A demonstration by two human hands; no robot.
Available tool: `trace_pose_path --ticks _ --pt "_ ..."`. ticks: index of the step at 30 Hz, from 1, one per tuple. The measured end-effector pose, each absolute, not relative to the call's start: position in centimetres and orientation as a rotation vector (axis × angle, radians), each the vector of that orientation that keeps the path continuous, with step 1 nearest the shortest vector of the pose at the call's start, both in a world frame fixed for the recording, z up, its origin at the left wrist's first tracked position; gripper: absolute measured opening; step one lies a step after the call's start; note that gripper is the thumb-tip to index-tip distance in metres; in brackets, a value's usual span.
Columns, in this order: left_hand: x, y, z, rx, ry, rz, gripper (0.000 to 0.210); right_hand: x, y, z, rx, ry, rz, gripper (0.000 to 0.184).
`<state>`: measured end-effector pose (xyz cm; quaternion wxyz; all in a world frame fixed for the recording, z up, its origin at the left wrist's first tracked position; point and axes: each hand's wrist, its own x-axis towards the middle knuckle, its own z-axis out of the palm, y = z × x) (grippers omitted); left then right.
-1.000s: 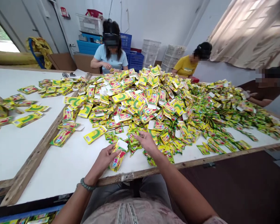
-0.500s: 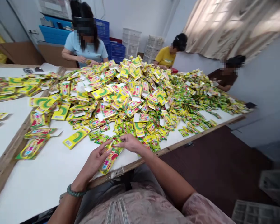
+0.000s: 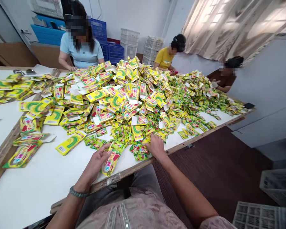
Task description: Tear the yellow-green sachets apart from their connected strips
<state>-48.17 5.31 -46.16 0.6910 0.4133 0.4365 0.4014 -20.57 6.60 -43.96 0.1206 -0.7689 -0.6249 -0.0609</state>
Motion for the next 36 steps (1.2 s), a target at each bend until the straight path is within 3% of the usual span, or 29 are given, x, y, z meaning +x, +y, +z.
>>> trace_pose_path --ticks 6,9,15,19,26,32,36 --pt "-48.9 5.2 -46.4 0.927 1.040 0.955 0.061 -21.6 6.3 -45.4 -1.958 -1.807 0.054 0.016" --pt "-49.6 5.3 -46.5 0.957 1.052 0.973 0.057 -23.1 6.6 -44.1 -1.701 -1.659 0.168 0.015" --pt "-50.2 5.1 -46.3 1.012 1.008 0.903 0.058 -29.3 8.9 -42.0 -1.271 -1.755 0.889 0.018" --pt "-50.9 4.6 -46.1 0.986 0.913 0.857 0.054 -32.1 9.9 -42.1 -1.204 -2.033 0.857 0.007" --pt "-51.4 4.3 -46.2 0.976 0.905 0.899 0.054 -32.9 10.7 -42.1 -1.160 -2.375 0.696 0.007" --pt "-51.3 4.5 -46.5 1.085 0.914 0.922 0.045 -33.9 9.7 -42.2 -1.162 -2.328 0.661 0.013" --pt "-51.2 4.4 -46.7 1.128 0.933 0.943 0.046 -34.3 9.0 -42.5 -1.173 -2.142 0.890 0.012"
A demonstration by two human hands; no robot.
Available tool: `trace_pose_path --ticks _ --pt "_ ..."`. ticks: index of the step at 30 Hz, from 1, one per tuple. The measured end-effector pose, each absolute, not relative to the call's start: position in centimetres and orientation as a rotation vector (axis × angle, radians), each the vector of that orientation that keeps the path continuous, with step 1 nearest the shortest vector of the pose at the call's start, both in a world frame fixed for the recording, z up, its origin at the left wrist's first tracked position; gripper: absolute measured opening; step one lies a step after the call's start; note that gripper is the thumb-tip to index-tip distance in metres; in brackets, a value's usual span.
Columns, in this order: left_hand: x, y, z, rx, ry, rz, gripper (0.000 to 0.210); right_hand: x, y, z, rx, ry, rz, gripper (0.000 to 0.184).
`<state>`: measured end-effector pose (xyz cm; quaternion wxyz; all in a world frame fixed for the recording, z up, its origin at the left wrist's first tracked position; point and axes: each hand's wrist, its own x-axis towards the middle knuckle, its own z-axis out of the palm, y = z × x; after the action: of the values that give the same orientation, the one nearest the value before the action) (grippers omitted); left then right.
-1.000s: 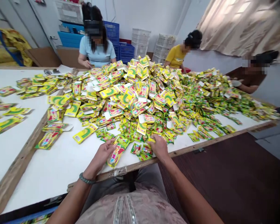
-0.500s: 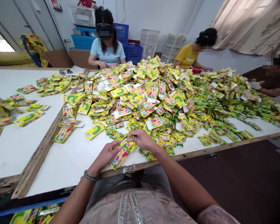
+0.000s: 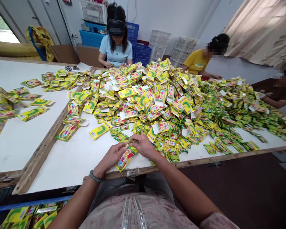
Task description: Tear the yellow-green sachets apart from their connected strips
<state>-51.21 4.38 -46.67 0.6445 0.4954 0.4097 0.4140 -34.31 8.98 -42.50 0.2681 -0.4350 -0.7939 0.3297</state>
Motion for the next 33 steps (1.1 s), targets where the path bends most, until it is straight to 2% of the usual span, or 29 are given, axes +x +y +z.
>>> trace_pose_path --ticks 3,5,11,17,20,23,27,31,33 --pt "-51.1 4.0 -47.0 1.089 0.891 0.952 0.049 -33.8 8.6 -42.9 -1.170 -1.887 1.135 0.034" --pt "-51.1 3.7 -47.2 1.046 0.883 0.961 0.046 -33.6 8.2 -43.3 -1.182 -1.823 1.175 0.041" --pt "-51.1 2.9 -46.6 0.864 0.889 0.962 0.043 -34.3 6.8 -43.0 -1.169 -1.854 1.229 0.032" --pt "-51.3 3.1 -46.8 0.839 0.910 1.084 0.045 -35.3 5.8 -41.2 -1.118 -2.106 0.966 0.035" --pt "-51.4 3.4 -46.8 0.878 0.911 1.128 0.043 -35.7 5.7 -40.7 -1.114 -2.180 1.047 0.033" --pt "-51.4 3.2 -46.5 0.933 0.863 1.105 0.041 -36.1 6.1 -41.0 -1.162 -2.098 1.136 0.041" --pt "-51.6 2.6 -46.4 1.056 0.863 1.005 0.044 -37.4 6.6 -42.4 -1.227 -2.000 1.042 0.041" --pt "-54.8 3.0 -45.6 1.111 1.056 0.951 0.050 -38.3 6.8 -42.9 -1.124 -2.043 1.031 0.047" --pt "-58.5 3.7 -44.1 1.071 1.322 1.076 0.055 -37.5 7.1 -42.5 -1.089 -2.030 0.939 0.047"
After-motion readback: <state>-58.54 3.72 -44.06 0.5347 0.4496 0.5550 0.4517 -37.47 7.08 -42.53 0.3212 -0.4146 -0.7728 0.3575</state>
